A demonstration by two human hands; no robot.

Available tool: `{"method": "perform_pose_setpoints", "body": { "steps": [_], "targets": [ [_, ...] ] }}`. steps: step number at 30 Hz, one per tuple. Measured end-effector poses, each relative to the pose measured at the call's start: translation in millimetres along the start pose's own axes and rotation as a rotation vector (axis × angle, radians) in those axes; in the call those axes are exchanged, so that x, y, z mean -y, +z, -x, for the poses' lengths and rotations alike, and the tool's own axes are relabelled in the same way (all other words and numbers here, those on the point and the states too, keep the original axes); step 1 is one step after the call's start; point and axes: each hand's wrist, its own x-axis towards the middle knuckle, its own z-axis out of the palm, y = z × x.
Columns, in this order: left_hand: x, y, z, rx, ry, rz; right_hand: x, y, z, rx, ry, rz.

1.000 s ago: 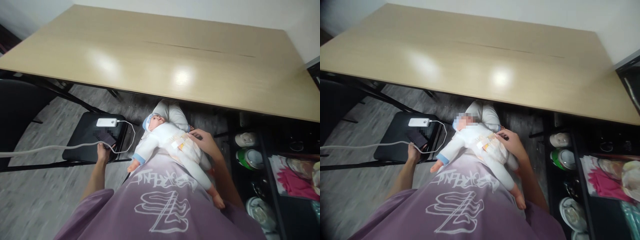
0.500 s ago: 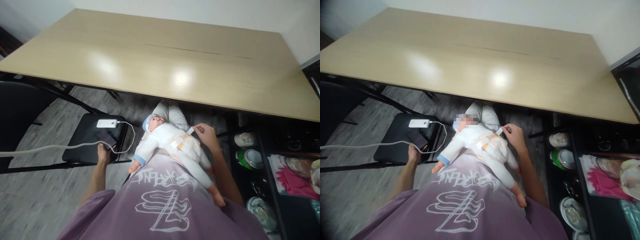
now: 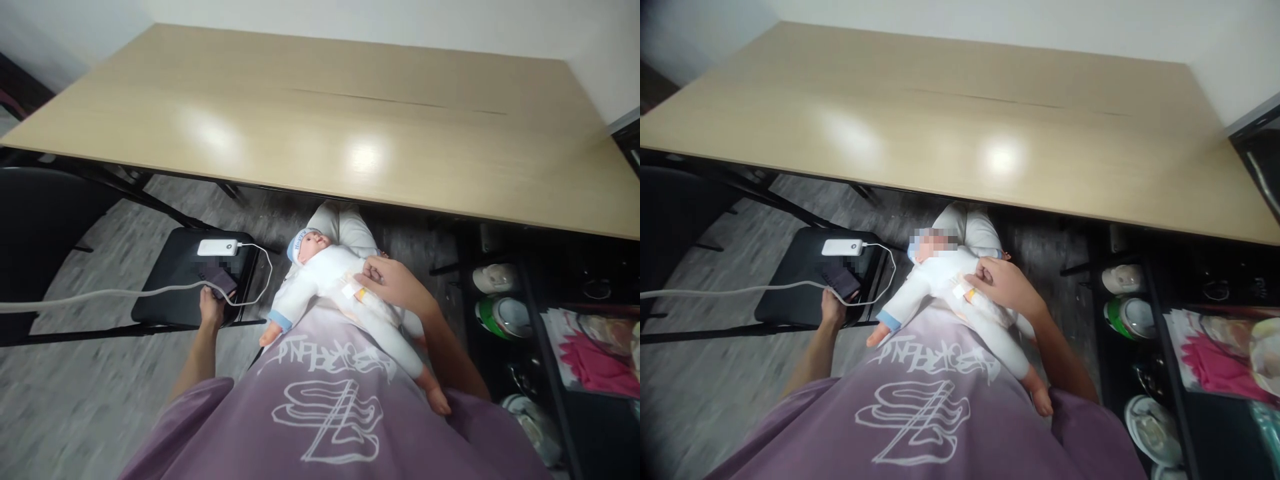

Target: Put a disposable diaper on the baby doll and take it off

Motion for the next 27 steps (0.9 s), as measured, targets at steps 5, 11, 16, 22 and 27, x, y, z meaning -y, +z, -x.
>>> {"method": "perform_pose_setpoints", "body": {
  "steps": [5, 11, 16, 22, 27],
  "targets": [
    [2.4, -0.4, -0.1, -0.026, 0.022, 0.02, 10.5, -1.7, -1.8, 0.052, -0.058, 0.011],
    [4.4, -0.7, -1.8, -0.028, 0.021, 0.027, 20.6, -2.4, -0.9, 0.076, -0.119, -0.096],
    [6.3, -1.3, -3.9, -0.035, 0.02, 0.028, 38.3, 1.8, 0.8, 0.159, -0.319, -0.232],
    [8.3, -2.1, -5.8, -0.031, 0.016, 0.031, 24.9, 3.1, -12.7, 0.094, -0.386, -0.128],
    [6.7, -0.6, -7.6, -0.047, 0.01, 0.029, -2.0, -4.0, -9.3, -0.006, -0.248, -0.059]
  ]
}}
